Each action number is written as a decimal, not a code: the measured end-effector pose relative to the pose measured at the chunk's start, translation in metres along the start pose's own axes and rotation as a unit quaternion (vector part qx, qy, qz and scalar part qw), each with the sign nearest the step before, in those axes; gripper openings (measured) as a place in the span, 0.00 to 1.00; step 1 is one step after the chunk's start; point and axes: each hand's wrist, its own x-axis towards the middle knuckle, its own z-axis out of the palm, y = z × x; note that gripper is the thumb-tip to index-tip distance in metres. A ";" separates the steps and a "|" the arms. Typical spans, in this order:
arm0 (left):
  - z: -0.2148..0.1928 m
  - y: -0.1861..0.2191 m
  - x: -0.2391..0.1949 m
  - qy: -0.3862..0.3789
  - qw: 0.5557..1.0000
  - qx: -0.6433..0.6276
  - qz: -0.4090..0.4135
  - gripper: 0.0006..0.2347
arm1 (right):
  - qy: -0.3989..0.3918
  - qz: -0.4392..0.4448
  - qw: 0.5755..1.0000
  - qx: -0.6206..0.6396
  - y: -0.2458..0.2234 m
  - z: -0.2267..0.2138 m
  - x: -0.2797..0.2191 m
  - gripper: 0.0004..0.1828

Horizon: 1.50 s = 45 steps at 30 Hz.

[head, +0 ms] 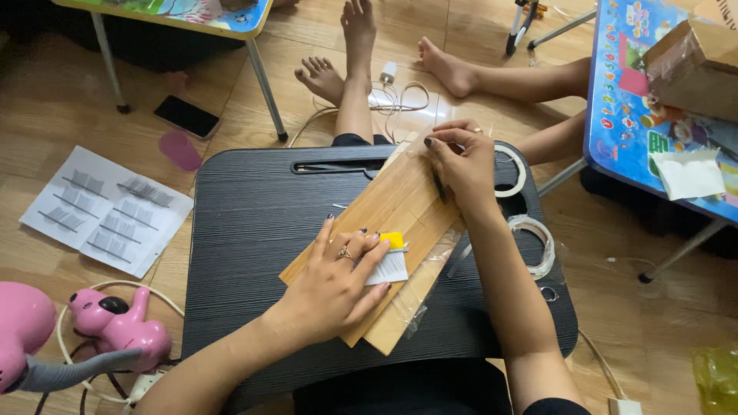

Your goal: The person sits on the floor and repeatedly picks up individual eyelash strands from a wooden board, placing them onto a small yellow strip. The person then picks up a roll of white tape and begins to unroll it.

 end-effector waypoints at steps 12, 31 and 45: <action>-0.004 0.000 0.002 -0.001 1.000 -0.001 0.000 0.24 | 0.024 -0.026 0.999 -0.002 -0.027 -0.007 -0.009 0.02; -0.012 0.003 0.004 0.004 1.000 -0.009 -0.026 0.23 | 0.105 -0.184 0.977 0.002 -0.066 0.011 -0.175 0.03; -0.011 0.002 0.003 0.000 1.000 0.005 -0.027 0.24 | 0.123 -0.189 0.974 -0.031 -0.060 0.018 -0.181 0.03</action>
